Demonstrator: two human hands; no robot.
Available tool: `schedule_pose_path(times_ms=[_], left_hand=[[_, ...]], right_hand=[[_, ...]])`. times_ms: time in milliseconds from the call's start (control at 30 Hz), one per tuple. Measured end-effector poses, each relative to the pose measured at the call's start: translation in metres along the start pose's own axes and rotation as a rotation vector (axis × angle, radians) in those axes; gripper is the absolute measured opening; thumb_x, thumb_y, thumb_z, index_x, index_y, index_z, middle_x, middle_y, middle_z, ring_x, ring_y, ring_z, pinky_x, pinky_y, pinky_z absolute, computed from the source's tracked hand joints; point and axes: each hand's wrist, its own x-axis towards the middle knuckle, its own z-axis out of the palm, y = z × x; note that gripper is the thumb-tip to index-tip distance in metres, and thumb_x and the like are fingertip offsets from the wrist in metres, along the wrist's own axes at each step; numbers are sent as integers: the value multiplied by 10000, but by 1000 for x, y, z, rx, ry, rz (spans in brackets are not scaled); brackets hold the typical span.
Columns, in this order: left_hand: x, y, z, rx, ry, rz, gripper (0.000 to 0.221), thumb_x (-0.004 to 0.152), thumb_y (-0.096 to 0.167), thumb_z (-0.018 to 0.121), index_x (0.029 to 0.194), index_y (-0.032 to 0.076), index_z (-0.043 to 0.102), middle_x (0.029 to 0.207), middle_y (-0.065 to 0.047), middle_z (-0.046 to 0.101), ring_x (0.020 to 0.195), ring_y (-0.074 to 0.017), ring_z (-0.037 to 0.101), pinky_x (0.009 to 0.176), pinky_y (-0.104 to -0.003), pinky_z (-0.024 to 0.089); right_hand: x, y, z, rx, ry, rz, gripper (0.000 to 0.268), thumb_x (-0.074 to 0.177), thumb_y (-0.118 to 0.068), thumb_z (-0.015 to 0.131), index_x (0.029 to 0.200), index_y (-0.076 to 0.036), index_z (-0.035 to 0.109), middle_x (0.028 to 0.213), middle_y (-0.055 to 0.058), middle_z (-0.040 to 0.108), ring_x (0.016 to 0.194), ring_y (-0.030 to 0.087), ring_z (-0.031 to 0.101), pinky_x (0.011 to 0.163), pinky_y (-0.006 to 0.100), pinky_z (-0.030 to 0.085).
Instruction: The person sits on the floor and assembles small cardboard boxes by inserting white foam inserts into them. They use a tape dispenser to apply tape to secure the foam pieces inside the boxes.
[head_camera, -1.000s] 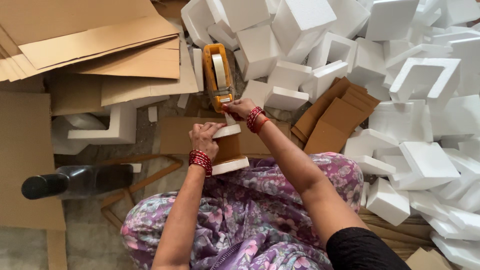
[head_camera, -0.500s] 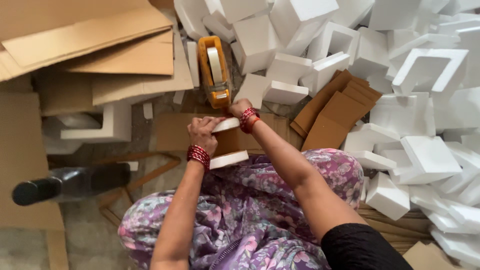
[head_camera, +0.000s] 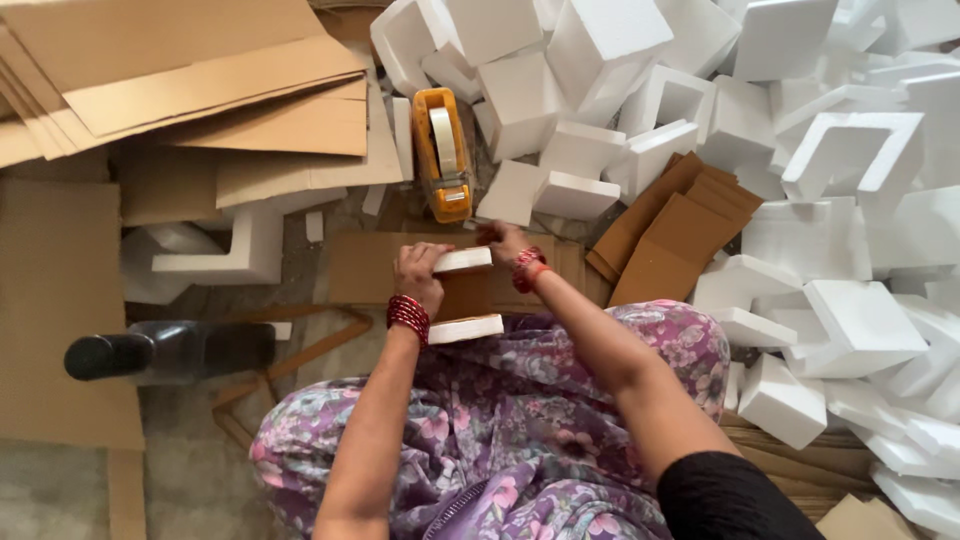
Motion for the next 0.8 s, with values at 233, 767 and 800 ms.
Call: schedule_pose_path(times_ms=[233, 767, 800], left_hand=[[-2, -10, 8, -56, 20, -31, 521, 663, -133, 562, 1095, 107, 727, 1091, -112, 678, 1109, -352, 580, 1023, -426, 482], [-3, -15, -1, -474, 130, -314, 555, 697, -133, 570, 1151, 131, 750, 1149, -88, 772, 1082, -212, 746, 987, -300, 568], [0, -13, 6, -514, 105, -322, 525, 712, -116, 611, 1154, 132, 749, 1153, -86, 767, 1074, -204, 742, 962, -299, 569]], right_hand=[[-85, -81, -24, -270, -215, -426, 1059, 672, -24, 900, 1548, -86, 309, 1290, 135, 658, 1273, 344, 559, 997, 436, 440], [31, 35, -41, -686, 116, 10, 547, 777, 5, 723, 1297, -160, 696, 1156, 99, 754, 1033, 261, 722, 916, 368, 573], [40, 25, -48, -589, 206, 4, 413, 868, -73, 676, 1271, -153, 722, 1127, 87, 771, 1016, 240, 741, 910, 347, 584]])
